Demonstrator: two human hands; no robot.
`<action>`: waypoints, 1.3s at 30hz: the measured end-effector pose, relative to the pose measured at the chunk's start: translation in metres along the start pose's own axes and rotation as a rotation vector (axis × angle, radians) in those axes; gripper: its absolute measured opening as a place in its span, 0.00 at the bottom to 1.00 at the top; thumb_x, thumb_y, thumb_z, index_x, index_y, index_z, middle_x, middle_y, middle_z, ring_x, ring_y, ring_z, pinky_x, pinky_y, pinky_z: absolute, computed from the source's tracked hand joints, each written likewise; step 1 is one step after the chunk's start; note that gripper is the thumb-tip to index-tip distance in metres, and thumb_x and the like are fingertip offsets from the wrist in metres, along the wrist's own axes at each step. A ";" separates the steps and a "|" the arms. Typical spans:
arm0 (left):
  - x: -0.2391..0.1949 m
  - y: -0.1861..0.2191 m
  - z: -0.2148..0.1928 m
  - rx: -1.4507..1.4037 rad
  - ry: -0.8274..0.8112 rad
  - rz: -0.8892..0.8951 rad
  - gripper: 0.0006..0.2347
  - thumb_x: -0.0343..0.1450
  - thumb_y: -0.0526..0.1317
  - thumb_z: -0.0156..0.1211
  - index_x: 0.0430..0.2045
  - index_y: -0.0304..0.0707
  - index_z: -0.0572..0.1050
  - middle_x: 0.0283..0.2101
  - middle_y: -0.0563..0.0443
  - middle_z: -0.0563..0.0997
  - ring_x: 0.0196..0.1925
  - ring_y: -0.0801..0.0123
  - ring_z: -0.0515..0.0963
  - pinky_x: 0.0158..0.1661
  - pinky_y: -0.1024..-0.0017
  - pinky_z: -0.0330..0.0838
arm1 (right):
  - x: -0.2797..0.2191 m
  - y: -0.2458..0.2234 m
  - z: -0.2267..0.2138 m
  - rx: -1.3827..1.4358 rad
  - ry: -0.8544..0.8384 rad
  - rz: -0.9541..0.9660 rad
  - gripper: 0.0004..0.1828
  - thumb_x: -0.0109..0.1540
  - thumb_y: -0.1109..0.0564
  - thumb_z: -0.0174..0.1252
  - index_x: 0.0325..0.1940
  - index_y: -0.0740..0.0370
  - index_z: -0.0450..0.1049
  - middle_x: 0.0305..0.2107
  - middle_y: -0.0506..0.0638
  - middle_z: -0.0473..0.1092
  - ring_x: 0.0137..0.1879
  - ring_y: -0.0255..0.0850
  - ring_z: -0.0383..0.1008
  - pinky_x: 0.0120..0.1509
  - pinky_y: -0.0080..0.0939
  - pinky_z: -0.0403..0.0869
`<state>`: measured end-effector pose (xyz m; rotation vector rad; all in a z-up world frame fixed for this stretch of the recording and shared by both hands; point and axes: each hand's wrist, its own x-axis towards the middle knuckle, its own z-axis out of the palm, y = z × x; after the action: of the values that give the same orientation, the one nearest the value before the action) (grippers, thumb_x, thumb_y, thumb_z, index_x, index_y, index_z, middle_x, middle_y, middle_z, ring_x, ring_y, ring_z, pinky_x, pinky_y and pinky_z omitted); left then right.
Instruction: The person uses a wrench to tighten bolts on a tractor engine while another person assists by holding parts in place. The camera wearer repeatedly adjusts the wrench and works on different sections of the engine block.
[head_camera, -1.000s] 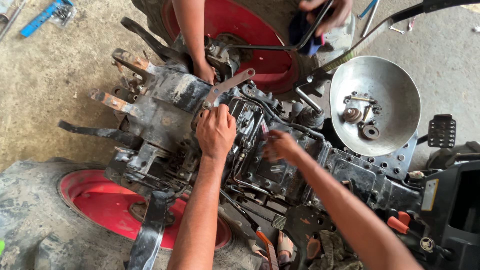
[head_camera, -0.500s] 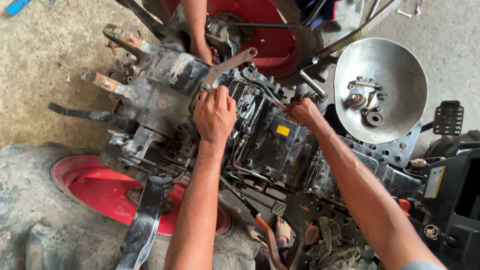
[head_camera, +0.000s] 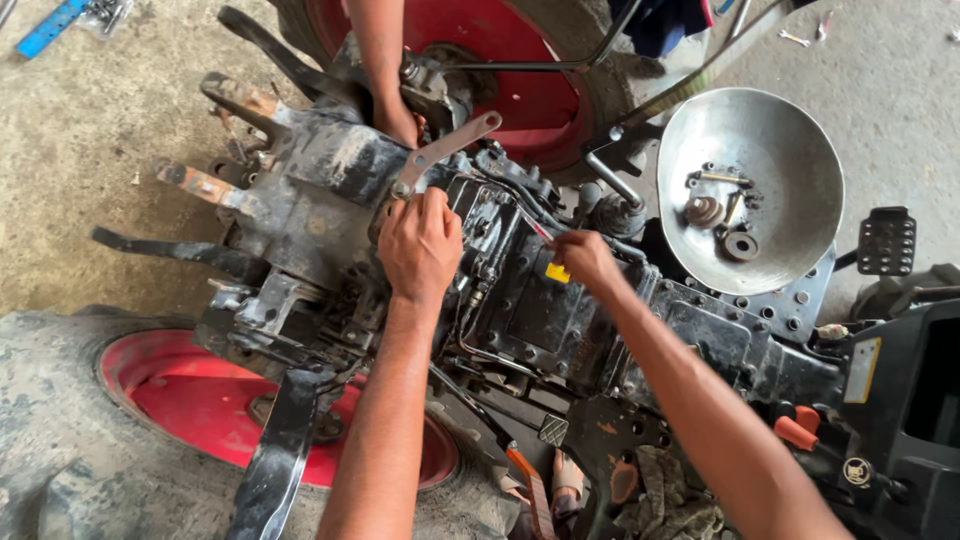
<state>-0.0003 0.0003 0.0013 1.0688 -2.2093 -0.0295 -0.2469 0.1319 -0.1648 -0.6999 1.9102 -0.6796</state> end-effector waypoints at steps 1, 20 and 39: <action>0.001 0.000 0.001 0.004 -0.008 -0.001 0.05 0.69 0.32 0.62 0.27 0.40 0.70 0.29 0.51 0.77 0.33 0.57 0.76 0.36 0.60 0.72 | 0.014 0.004 -0.014 -0.189 -0.017 -0.132 0.19 0.64 0.64 0.50 0.52 0.56 0.82 0.42 0.50 0.80 0.35 0.38 0.75 0.36 0.40 0.75; 0.024 0.011 -0.019 0.052 -0.116 0.072 0.03 0.69 0.35 0.58 0.32 0.40 0.71 0.41 0.51 0.75 0.44 0.57 0.74 0.47 0.55 0.68 | 0.018 0.017 0.012 0.114 0.071 0.011 0.14 0.64 0.60 0.53 0.50 0.53 0.81 0.31 0.45 0.75 0.34 0.36 0.74 0.33 0.37 0.72; 0.020 0.000 -0.010 -0.024 -0.159 0.013 0.03 0.69 0.34 0.58 0.33 0.41 0.73 0.40 0.51 0.76 0.43 0.57 0.74 0.47 0.57 0.68 | -0.002 -0.006 0.016 0.181 0.023 0.001 0.17 0.63 0.68 0.50 0.51 0.62 0.80 0.35 0.56 0.78 0.33 0.39 0.74 0.35 0.39 0.72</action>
<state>-0.0029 -0.0112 0.0204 1.0718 -2.3509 -0.1387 -0.2303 0.1267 -0.1661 -0.5792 1.8419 -0.8516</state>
